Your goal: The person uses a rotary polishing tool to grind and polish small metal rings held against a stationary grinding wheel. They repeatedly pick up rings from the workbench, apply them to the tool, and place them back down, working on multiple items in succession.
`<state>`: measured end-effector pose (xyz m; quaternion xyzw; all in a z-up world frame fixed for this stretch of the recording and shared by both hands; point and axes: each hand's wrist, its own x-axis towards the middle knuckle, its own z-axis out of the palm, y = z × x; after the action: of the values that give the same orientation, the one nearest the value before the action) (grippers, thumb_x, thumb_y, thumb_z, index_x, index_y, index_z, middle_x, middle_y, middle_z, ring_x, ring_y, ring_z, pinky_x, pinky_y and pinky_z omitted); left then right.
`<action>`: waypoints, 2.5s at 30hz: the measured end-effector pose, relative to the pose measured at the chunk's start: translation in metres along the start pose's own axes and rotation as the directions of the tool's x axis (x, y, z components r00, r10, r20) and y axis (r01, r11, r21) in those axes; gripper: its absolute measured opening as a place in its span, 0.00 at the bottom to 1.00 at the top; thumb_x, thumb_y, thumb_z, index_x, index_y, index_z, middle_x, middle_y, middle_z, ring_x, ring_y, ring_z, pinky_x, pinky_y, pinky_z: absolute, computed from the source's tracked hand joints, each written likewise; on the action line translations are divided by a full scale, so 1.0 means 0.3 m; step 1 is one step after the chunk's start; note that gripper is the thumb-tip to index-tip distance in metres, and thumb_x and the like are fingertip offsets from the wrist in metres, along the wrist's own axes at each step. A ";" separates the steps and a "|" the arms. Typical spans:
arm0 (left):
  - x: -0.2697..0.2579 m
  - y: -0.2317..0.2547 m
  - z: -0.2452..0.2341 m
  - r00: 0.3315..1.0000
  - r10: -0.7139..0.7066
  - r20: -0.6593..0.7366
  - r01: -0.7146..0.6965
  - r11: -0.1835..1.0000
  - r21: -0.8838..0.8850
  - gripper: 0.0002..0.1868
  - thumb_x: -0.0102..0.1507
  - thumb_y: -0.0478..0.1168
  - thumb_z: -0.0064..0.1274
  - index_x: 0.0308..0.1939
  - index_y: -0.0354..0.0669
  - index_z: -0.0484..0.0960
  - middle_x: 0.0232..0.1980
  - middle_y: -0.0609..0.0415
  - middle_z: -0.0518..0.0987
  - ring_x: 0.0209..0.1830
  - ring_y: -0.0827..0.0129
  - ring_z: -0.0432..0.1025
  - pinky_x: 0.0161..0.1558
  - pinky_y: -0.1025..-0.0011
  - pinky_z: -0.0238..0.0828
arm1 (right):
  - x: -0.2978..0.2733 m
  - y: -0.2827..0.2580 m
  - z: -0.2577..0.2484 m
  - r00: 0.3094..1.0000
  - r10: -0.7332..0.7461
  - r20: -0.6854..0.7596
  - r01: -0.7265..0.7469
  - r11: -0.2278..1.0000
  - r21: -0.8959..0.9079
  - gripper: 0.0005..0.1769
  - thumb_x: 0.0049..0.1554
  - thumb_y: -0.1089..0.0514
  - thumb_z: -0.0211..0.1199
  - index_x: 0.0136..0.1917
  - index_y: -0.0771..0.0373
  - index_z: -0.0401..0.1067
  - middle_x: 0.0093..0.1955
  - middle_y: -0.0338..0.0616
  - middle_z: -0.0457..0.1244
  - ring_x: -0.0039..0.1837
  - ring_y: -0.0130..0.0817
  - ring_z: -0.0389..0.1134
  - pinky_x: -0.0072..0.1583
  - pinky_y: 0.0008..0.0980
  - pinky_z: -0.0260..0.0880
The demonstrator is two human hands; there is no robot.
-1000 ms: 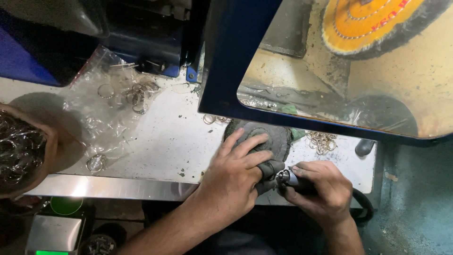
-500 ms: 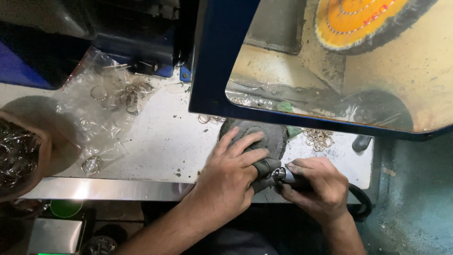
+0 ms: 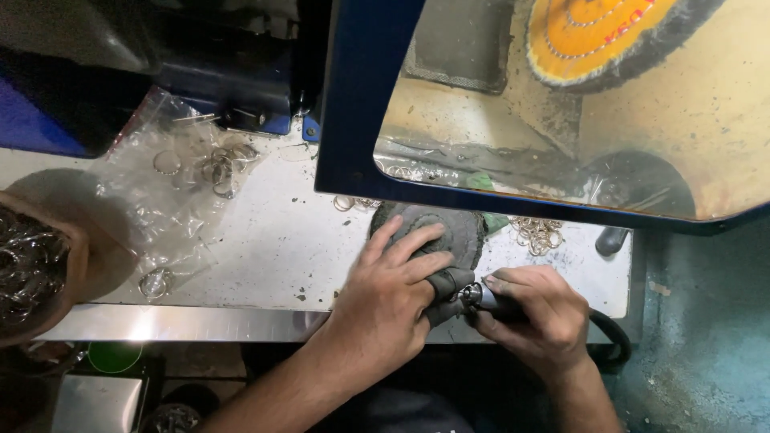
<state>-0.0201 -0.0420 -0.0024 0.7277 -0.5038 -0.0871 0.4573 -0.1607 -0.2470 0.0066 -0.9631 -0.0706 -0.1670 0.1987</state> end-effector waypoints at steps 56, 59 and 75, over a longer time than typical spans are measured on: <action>0.061 -0.122 -0.277 0.982 0.012 -0.190 0.092 0.843 0.530 0.09 0.48 0.35 0.61 0.24 0.31 0.80 0.47 0.32 0.80 0.59 0.41 0.70 0.67 0.51 0.64 | -0.144 0.034 -0.049 0.889 0.258 -0.378 -0.377 0.882 -0.282 0.22 0.53 0.48 0.76 0.49 0.69 0.76 0.51 0.52 0.70 0.52 0.49 0.70 0.59 0.43 0.69; 0.051 -0.122 -0.280 0.987 -0.042 -0.152 0.118 0.839 0.532 0.09 0.48 0.37 0.61 0.26 0.33 0.80 0.50 0.33 0.80 0.61 0.40 0.69 0.68 0.50 0.62 | -0.143 0.040 -0.053 0.892 0.252 -0.376 -0.365 0.891 -0.270 0.22 0.53 0.48 0.74 0.50 0.67 0.76 0.50 0.50 0.70 0.51 0.47 0.70 0.60 0.42 0.69; -0.102 -0.159 -0.247 0.906 -0.395 -0.148 0.412 0.751 0.516 0.35 0.52 0.63 0.58 0.61 0.55 0.78 0.63 0.59 0.75 0.69 0.57 0.66 0.66 0.56 0.63 | -0.141 0.050 -0.069 0.781 0.337 -0.525 -0.507 0.834 -0.219 0.16 0.50 0.52 0.72 0.50 0.58 0.76 0.50 0.37 0.71 0.51 0.34 0.74 0.56 0.32 0.73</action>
<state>0.0400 0.0294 -0.0066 0.9184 -0.3319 -0.0287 0.2134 -0.2033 -0.2719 0.0042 -0.9040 0.2311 -0.3531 0.0688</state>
